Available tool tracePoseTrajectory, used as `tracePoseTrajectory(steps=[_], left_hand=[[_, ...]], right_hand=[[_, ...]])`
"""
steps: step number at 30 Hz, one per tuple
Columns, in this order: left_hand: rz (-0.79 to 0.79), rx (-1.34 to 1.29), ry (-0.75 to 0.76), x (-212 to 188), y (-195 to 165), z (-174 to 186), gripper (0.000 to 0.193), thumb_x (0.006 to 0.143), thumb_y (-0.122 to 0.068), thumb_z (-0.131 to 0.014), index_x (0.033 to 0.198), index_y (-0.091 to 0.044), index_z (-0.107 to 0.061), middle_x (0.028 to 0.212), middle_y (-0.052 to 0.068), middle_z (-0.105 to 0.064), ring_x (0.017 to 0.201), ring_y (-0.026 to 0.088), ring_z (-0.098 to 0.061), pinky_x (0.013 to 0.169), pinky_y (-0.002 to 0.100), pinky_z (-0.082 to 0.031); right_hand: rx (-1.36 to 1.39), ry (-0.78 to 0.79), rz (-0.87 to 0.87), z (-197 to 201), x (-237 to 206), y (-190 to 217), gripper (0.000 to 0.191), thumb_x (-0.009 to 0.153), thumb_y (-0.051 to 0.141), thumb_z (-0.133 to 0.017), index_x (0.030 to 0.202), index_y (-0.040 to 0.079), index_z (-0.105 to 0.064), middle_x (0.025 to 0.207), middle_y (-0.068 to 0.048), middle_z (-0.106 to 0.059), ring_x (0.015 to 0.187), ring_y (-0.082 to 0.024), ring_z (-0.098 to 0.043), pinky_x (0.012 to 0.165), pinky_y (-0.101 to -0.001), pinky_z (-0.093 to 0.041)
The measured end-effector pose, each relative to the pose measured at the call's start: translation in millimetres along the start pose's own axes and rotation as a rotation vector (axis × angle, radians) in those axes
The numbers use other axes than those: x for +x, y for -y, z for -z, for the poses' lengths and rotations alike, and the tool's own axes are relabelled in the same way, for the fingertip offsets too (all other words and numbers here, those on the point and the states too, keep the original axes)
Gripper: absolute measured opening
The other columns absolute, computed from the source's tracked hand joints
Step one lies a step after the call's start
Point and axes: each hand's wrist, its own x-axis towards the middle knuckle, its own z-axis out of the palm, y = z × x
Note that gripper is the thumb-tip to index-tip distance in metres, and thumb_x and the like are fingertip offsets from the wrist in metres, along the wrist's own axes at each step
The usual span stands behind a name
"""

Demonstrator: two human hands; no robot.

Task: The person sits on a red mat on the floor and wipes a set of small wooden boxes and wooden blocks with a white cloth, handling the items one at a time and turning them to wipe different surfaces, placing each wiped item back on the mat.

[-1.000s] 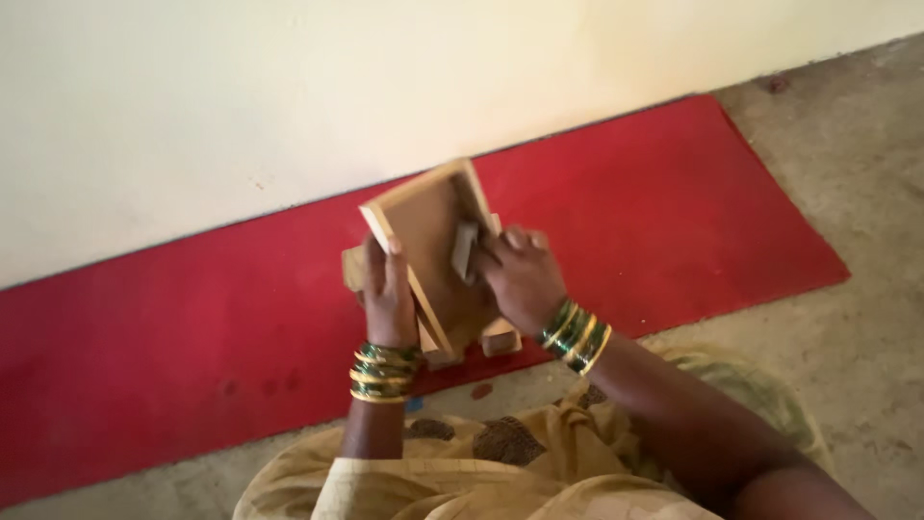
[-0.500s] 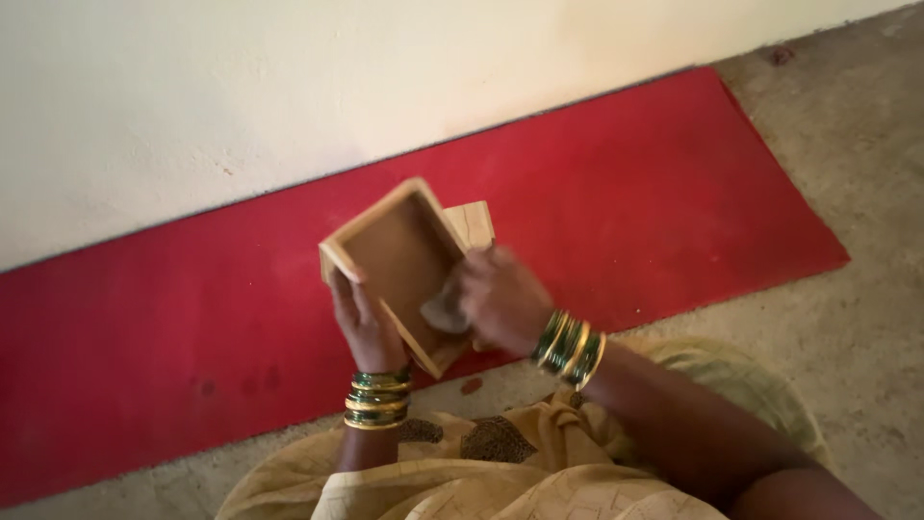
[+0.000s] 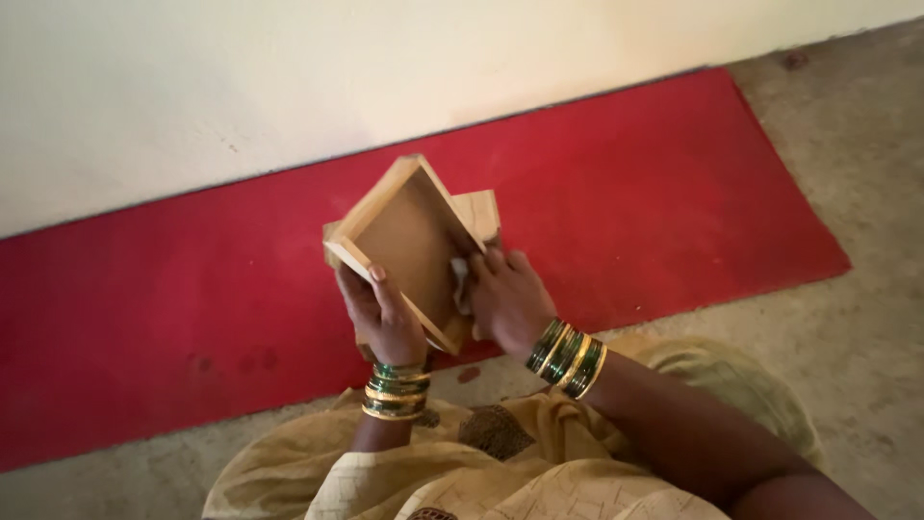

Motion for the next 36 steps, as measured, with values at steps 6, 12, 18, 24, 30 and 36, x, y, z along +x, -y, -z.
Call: tracePoseTrajectory(steps=[6, 12, 18, 24, 30, 36], left_hand=[[0.261, 0.12, 0.085, -11, 7, 6, 0.055, 0.103, -0.026, -0.057, 0.151, -0.003, -0.041, 0.105, 0.004, -0.063, 0.076, 0.01, -0.054, 0.06, 0.024, -0.046], [0.4, -0.196, 0.388, -28, 5, -20, 0.053, 0.105, -0.029, -0.053, 0.149, -0.001, -0.041, 0.12, 0.01, -0.069, 0.102, 0.02, -0.069, 0.08, 0.028, -0.063], [0.515, 0.278, -0.084, 17, -28, -4, 0.059, 0.104, -0.041, -0.04, 0.157, -0.016, -0.031, 0.129, 0.012, -0.063, 0.11, 0.025, -0.07, 0.072, 0.035, -0.065], [-0.593, 0.9, 0.409, 30, -50, 26, 0.07, 0.107, -0.042, -0.06, 0.158, -0.008, -0.027, 0.145, 0.029, -0.049, 0.13, 0.038, -0.053, 0.091, 0.041, -0.063], [0.277, 0.319, 0.342, 59, -56, 57, 0.056, 0.083, -0.029, -0.076, 0.135, -0.015, -0.059, 0.142, 0.015, -0.059, 0.128, 0.029, -0.061, 0.091, 0.041, -0.066], [0.166, 0.287, 0.641, 42, -62, 60, 0.024, 0.08, -0.026, -0.08, 0.075, -0.009, -0.063, 0.067, 0.003, -0.069, 0.051, 0.01, -0.066, 0.043, 0.03, -0.052]], right_hand=[[0.198, -0.298, -0.05, -8, 1, -21, 0.046, 0.093, 0.013, -0.071, 0.136, -0.002, -0.064, 0.107, -0.011, -0.067, 0.077, -0.02, -0.068, 0.06, -0.0344, -0.058], [0.522, -0.687, 0.174, 20, -6, 5, 0.038, 0.089, 0.005, -0.059, 0.127, 0.001, -0.063, 0.134, -0.022, -0.063, 0.11, -0.028, -0.066, 0.072, -0.0296, -0.061], [0.43, 0.113, 0.164, 37, -19, 26, 0.039, 0.087, 0.031, -0.076, 0.113, 0.004, -0.065, 0.107, -0.015, -0.062, 0.101, -0.029, -0.056, 0.088, -0.0476, -0.048], [0.499, -0.345, 0.459, 33, -9, 9, 0.038, 0.06, 0.01, -0.075, 0.098, 0.01, -0.07, 0.11, -0.01, -0.067, 0.099, -0.024, -0.059, 0.088, -0.0436, -0.051], [1.26, 0.184, 0.315, 21, -3, -75, 0.036, 0.078, 0.019, -0.081, 0.11, 0.01, -0.068, 0.101, -0.003, -0.071, 0.081, -0.015, -0.073, 0.061, -0.0286, -0.065], [1.509, 0.058, 0.836, 7, 8, -118, 0.04, 0.087, 0.013, -0.084, 0.123, 0.007, -0.066, 0.114, -0.007, -0.072, 0.106, -0.02, -0.07, 0.087, -0.0321, -0.064]])
